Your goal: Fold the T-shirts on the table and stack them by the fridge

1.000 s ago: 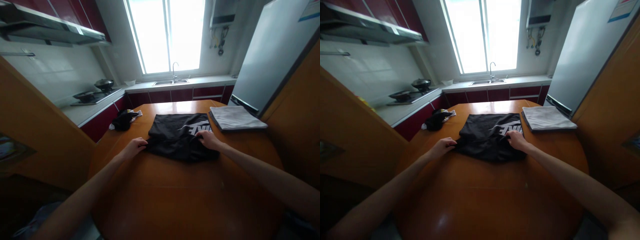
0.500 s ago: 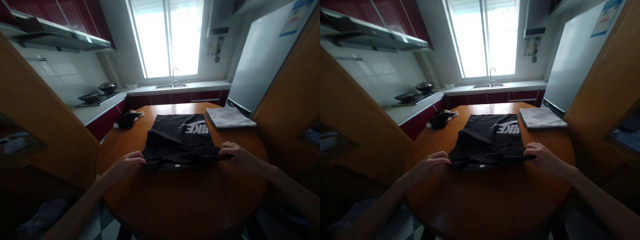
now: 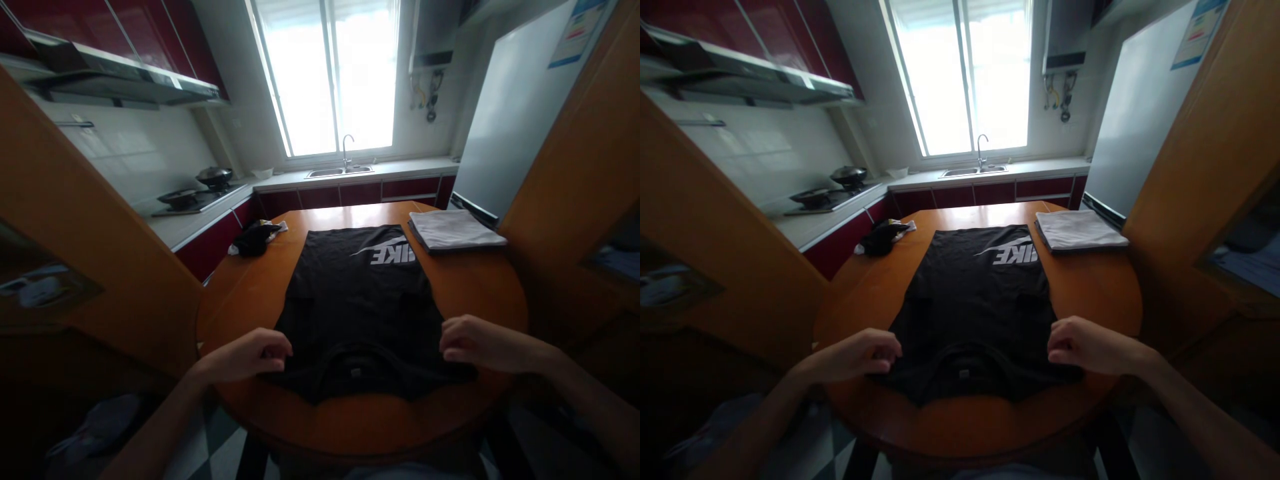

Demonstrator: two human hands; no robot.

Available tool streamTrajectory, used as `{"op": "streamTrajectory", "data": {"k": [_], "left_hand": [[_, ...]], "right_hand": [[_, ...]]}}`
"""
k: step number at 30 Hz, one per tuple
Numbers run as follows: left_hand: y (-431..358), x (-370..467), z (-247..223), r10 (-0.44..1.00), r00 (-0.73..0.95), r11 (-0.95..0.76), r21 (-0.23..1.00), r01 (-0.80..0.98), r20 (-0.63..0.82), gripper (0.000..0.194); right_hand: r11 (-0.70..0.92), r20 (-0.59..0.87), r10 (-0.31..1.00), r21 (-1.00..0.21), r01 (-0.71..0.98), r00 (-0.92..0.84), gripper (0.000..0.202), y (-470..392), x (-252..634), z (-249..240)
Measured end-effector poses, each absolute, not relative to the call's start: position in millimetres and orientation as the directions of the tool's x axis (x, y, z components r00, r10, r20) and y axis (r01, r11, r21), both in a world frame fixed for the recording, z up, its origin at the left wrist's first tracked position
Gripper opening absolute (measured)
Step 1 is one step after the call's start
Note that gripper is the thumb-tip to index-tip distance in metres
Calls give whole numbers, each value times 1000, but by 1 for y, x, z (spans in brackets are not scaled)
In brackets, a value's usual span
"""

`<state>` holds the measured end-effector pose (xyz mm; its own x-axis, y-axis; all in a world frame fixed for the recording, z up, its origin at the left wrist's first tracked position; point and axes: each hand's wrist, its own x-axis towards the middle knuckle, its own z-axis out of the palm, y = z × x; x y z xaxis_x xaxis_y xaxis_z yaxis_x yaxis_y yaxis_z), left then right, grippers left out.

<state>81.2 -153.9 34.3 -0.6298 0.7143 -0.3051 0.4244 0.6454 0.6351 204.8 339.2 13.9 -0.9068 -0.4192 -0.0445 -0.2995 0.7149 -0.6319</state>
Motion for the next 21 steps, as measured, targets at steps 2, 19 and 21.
{"op": "streamTrajectory", "data": {"k": [2, 19, 21], "left_hand": [[-143, 74, 27, 645, -748, 654, 618, 437, -154, 38], [-194, 62, -10, -99, -934, 711, 681, 176, 344, 38], [-218, 61, -15, -213, -913, 736, 672, 85, 348, 40]], "right_hand": [[738, 19, -306, -627, -250, -952, 37, 330, 188, 13], [677, 162, 313, -729, 101, -936, 23, 346, 164, -13], [626, 172, 449, -761, 172, -877, 31, 388, 173, -11]]}}
